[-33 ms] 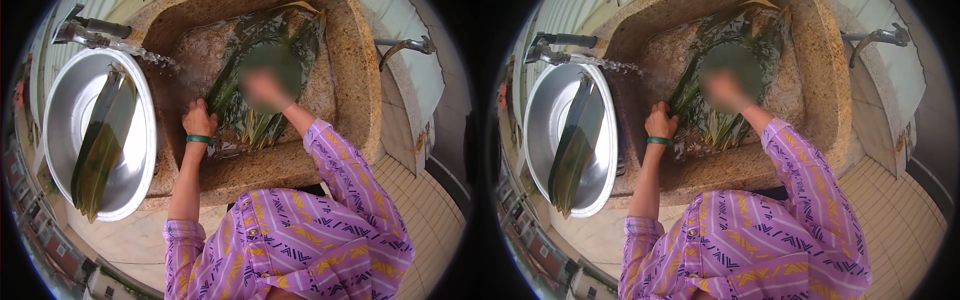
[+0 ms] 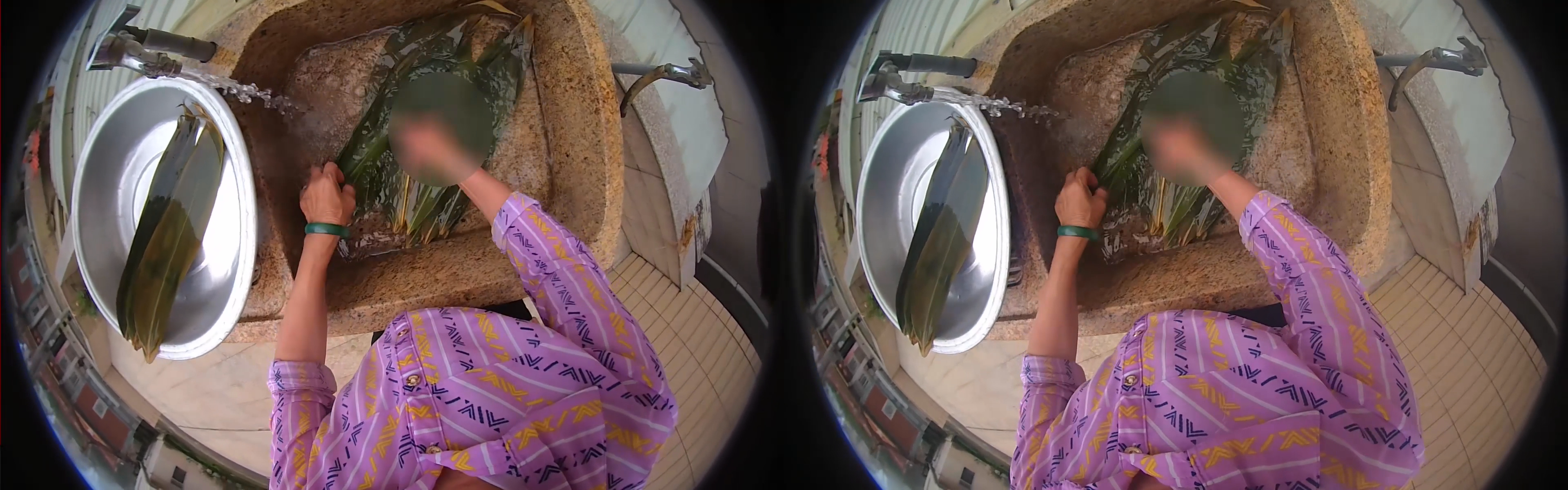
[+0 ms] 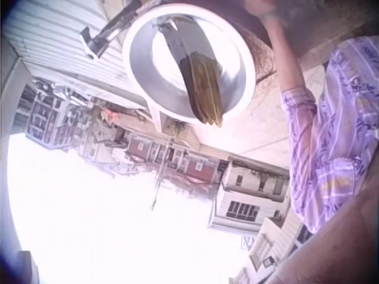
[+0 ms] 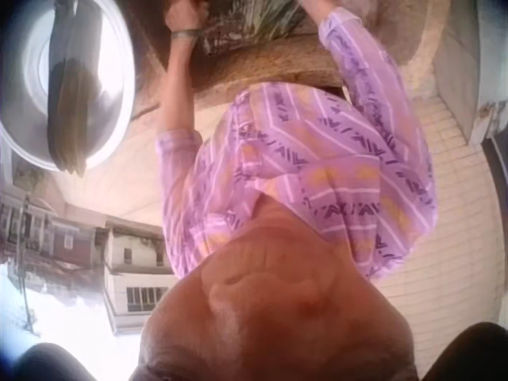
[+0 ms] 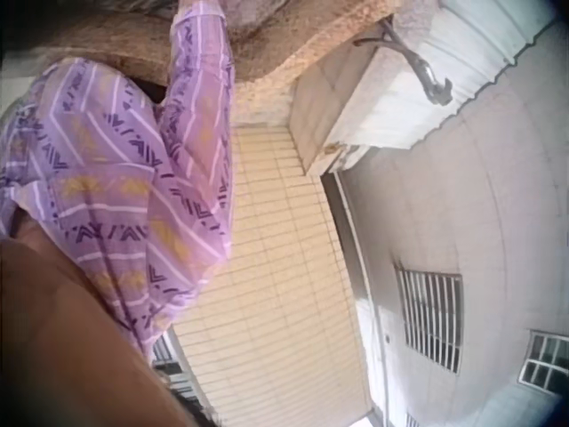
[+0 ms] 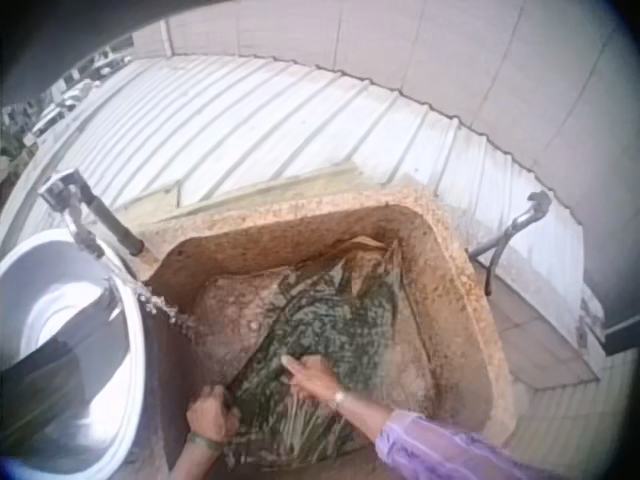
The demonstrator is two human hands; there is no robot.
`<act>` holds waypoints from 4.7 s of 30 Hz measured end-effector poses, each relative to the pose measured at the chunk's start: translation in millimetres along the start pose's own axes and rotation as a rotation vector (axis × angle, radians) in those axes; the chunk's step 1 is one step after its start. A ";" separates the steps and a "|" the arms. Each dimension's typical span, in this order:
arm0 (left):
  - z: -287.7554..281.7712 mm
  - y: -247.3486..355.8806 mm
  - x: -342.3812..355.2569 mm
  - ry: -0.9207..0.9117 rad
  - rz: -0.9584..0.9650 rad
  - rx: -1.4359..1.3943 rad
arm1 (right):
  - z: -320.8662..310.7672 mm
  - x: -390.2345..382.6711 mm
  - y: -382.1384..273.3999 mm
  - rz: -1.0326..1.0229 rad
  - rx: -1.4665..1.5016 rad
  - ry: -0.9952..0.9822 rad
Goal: The person cleans a stack of bamboo leaves by hand in a basin and a sink. They first gather the leaves in a metal basin, then move them to a sink to rinse and wipe each leaf individually under running water before placing the cleaned leaves back into the basin.
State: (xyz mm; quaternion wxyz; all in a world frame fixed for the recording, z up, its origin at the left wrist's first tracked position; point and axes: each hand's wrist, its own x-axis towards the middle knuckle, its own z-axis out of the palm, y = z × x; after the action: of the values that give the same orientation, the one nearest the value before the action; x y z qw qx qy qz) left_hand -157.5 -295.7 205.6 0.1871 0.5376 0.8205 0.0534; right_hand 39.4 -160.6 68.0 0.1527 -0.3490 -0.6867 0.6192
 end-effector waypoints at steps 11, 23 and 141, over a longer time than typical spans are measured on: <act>15.2 -8.5 -42.3 -0.057 -0.258 -0.865 | 12.5 10.0 -80.5 0.417 0.973 0.162; 50.8 -6.4 -8.5 0.021 -0.235 -1.599 | 19.2 33.9 -43.8 0.085 0.500 0.026; 37.0 -3.9 -6.1 -0.453 -0.407 -2.115 | 69.5 23.9 -121.5 -0.389 -0.835 0.001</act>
State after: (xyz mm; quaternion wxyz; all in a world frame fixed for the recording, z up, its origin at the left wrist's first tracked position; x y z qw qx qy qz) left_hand -145.2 -307.0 171.8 0.7046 -0.0423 0.3803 0.5976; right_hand -57.4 -195.1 165.9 0.1127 -0.2456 -0.9300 0.2491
